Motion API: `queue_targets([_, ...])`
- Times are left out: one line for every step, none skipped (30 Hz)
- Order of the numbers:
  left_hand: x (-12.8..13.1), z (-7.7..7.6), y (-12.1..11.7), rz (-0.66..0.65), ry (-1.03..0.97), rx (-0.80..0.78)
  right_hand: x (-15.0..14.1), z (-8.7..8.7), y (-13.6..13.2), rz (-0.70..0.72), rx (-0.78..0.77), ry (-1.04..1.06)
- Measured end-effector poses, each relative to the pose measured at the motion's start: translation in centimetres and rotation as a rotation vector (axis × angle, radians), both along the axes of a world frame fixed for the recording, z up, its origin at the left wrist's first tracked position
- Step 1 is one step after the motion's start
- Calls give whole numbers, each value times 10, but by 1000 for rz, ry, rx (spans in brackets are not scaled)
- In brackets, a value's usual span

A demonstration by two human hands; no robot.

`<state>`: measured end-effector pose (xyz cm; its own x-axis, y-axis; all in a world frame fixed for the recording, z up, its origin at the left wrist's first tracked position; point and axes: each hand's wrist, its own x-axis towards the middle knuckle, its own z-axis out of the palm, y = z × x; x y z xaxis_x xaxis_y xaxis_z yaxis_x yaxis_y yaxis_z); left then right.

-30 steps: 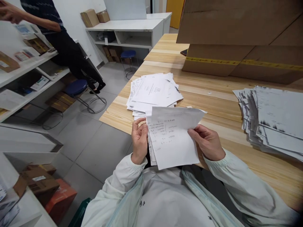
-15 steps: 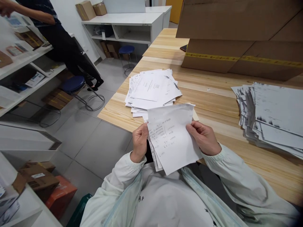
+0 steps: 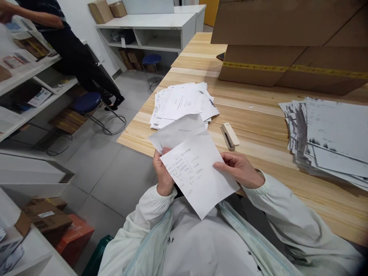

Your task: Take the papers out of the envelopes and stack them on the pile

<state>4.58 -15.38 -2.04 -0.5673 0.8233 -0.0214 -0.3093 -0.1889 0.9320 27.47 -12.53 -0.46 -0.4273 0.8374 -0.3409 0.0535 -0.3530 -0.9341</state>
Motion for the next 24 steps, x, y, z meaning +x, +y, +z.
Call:
queue_targets([-2, 3, 1, 0, -35, 9, 1, 0, 0, 26, 1, -14])
queue_targets([-4, 5, 3, -12, -79, 26, 2, -1, 0, 54, 7, -28])
queue_targets([-7, 7, 4, -40, -130, 44, 3, -1, 0, 85, 20, -40])
queue_targets([-9, 8, 6, -83, -184, 56, 3, -1, 0, 121, 39, -51])
queue_targets([-12, 9, 7, -125, -239, 63, 3, 0, 0, 162, 67, -60])
queue_targets([-14, 9, 8, -160, -289, 59, 3, 0, 0, 204, 102, -66])
queue_targets([-16, 9, 9, -184, -333, 44, 2, 1, -1, 241, 142, -69])
queue_targets([-17, 10, 10, -193, -374, 25, 2, 2, -1, 272, 184, -69])
queue_targets([-17, 10, 11, -195, -409, 9, 1, 3, 0, 295, 227, -67])
queue_targets([-18, 11, 11, -194, -435, 2, 0, 5, 0, 314, 265, -64])
queue_targets([-18, 12, 11, -196, -453, 2, -1, 5, 0, 329, 297, -60])
queue_targets([-18, 13, 11, -200, -462, 11, -2, 6, 0, 342, 323, -54])
queue_targets([-18, 15, 11, -213, -462, 24, -3, 6, 0, 353, 342, -49])
queue_targets([-20, 16, 12, -234, -457, 37, -3, 5, 0, 360, 357, -46])
queue_targets([-22, 18, 12, -264, -445, 52, -3, 4, 0, 363, 371, -48])
queue_targets([-26, 20, 13, -297, -426, 71, -3, 3, 0, 359, 389, -52])
queue_targets([-32, 22, 14, -324, -403, 94, -2, 1, 0, 348, 411, -62])
queue_targets([-39, 25, 16, -332, -376, 120, -2, -1, 0, 332, 434, -75])
queue_targets([-48, 29, 19, -316, -350, 139, -1, -3, 0, 317, 456, -91])
queue_targets([-59, 33, 23, -277, -326, 150, -1, -5, 0, 305, 476, -104])
queue_targets([-70, 40, 29, -213, -307, 144, -1, -6, -1, 296, 489, -111])
queue_targets([-82, 47, 37, -132, -284, 121, 0, -7, -1, 288, 495, -110])
queue_targets([-93, 55, 47, -38, -254, 95, 0, -7, -2, 281, 496, -98])
queue_targets([-103, 64, 60, 70, -208, 76, -1, -7, -2, 273, 497, -74])
